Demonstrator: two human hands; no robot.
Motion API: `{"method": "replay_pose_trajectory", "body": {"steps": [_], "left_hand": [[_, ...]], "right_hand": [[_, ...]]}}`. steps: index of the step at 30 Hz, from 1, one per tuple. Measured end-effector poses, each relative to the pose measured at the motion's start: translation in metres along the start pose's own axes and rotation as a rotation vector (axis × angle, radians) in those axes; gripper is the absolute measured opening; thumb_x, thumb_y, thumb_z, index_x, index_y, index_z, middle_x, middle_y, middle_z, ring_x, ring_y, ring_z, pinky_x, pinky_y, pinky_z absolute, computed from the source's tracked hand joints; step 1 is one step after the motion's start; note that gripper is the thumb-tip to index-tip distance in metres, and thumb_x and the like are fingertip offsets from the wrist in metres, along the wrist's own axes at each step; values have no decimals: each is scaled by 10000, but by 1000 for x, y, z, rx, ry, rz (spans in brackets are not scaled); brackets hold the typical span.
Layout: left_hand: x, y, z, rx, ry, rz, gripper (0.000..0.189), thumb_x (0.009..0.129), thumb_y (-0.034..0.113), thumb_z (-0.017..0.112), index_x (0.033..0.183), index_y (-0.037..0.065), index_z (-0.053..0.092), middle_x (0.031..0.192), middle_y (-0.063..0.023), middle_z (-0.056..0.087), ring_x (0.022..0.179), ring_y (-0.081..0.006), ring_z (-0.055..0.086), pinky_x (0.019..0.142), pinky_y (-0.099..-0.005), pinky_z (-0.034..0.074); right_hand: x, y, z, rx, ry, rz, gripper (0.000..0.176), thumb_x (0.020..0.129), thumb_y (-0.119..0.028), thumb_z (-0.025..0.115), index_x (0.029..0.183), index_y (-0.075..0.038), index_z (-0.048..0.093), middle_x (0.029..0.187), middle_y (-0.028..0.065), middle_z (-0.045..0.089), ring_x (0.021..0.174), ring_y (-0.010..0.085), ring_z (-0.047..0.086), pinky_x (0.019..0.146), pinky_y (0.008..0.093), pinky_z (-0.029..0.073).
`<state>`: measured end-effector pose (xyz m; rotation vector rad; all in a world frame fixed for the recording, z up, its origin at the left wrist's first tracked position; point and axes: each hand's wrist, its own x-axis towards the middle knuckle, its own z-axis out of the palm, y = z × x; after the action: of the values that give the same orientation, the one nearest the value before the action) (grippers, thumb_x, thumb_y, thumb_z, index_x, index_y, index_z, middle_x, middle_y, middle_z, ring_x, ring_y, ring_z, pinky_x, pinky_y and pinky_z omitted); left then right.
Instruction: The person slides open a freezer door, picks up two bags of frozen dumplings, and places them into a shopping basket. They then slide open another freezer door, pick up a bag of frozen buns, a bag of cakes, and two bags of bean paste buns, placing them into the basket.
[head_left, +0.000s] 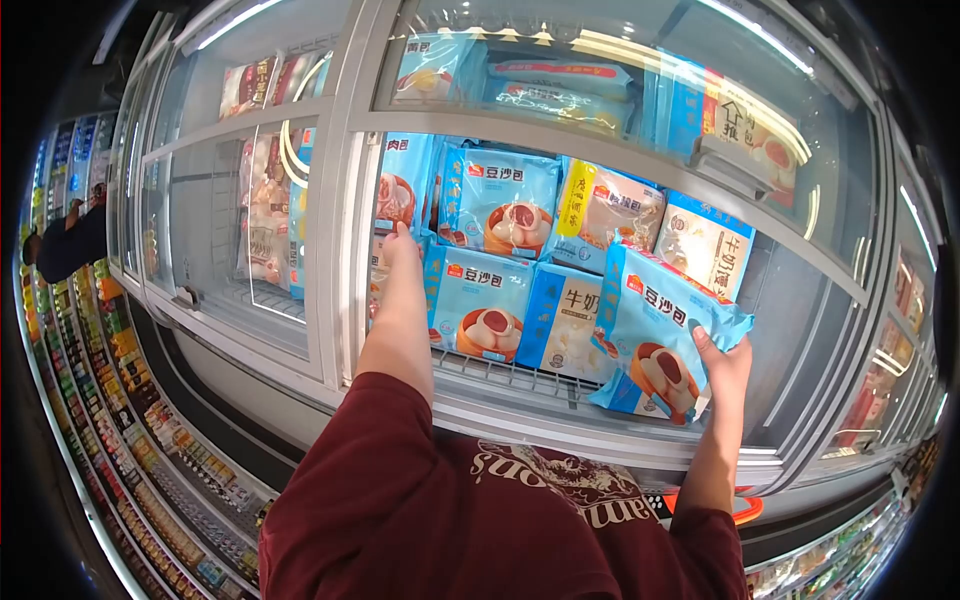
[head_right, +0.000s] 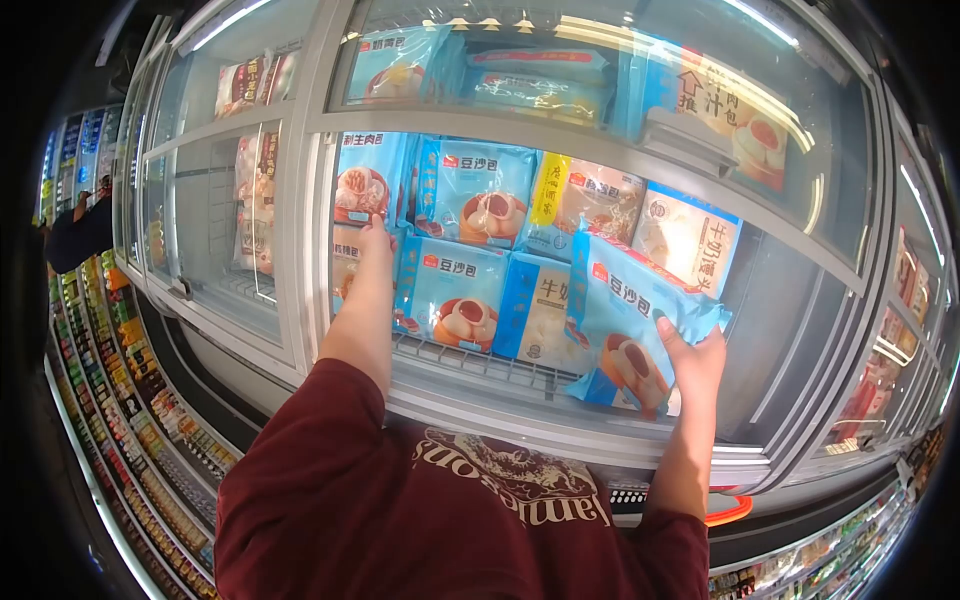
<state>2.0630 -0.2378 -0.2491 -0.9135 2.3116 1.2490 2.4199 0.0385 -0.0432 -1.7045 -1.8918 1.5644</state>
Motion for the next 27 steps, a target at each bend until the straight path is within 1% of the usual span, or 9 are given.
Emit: {"method": "replay_pose_trajectory", "body": {"steps": [3,6,9,12,15,18,21,24,27], "left_hand": [[-9,-1,4,-39,71,-8,306,818,334,487,832,29,515,593,-56,504,477,-163,503,408,-279,412],[-28,-5,8,432,-237,69,266,764,281,555,863,38,513,724,-85,545,634,-216,558,504,-324,455],[-64,-27,19,1264,-207,851,328,688,239,615,949,66,517,932,-104,534,887,-257,527,703,-378,449],[-60,-25,22,1247,-373,1391,496,614,267,673,1045,92,502,1078,-96,473,1042,-267,433,854,-394,372],[-59,-14,24,1451,-830,1053,622,515,288,727,1055,83,497,1027,-101,501,977,-296,468,828,-389,391],[-78,-3,24,1577,-738,1096,645,487,342,742,1047,108,524,1033,-98,511,1007,-288,455,836,-386,382],[-93,14,34,1884,-812,898,620,498,410,730,1015,116,554,1049,-99,514,1016,-278,457,842,-398,372],[-104,22,37,1995,-842,945,640,509,462,712,1016,103,559,1066,-112,513,1016,-281,465,817,-391,391],[-105,24,36,1884,-1018,924,625,515,472,704,997,101,559,1011,-123,545,971,-275,498,774,-380,417]], "right_hand": [[-1,-8,0,-70,20,16,417,671,-151,679,1010,28,516,907,94,593,828,143,540,749,267,414],[-2,-8,-2,-105,24,1,405,677,-155,687,1001,24,522,888,84,597,807,132,535,737,263,419],[-1,-6,-4,-140,27,-17,397,678,-152,693,994,21,525,875,79,600,793,123,530,728,260,421],[-1,-7,-3,-172,29,-2,385,676,-145,693,982,19,528,860,79,604,780,120,532,722,262,423],[-2,-9,-4,-163,9,18,394,663,-159,690,983,13,536,864,93,607,790,148,554,724,276,428],[-3,-9,-2,-166,-24,36,401,662,-166,687,992,6,539,874,95,608,799,160,564,723,281,429],[-3,-9,-1,-163,-31,20,404,666,-167,683,1003,1,536,874,92,609,798,159,565,721,280,429],[0,-6,0,-167,-40,-4,410,668,-167,680,1012,-2,532,877,93,610,802,157,565,721,278,429],[0,-4,-1,-182,-60,-12,411,668,-165,677,1017,-6,530,886,92,609,809,155,563,723,276,428]]}}
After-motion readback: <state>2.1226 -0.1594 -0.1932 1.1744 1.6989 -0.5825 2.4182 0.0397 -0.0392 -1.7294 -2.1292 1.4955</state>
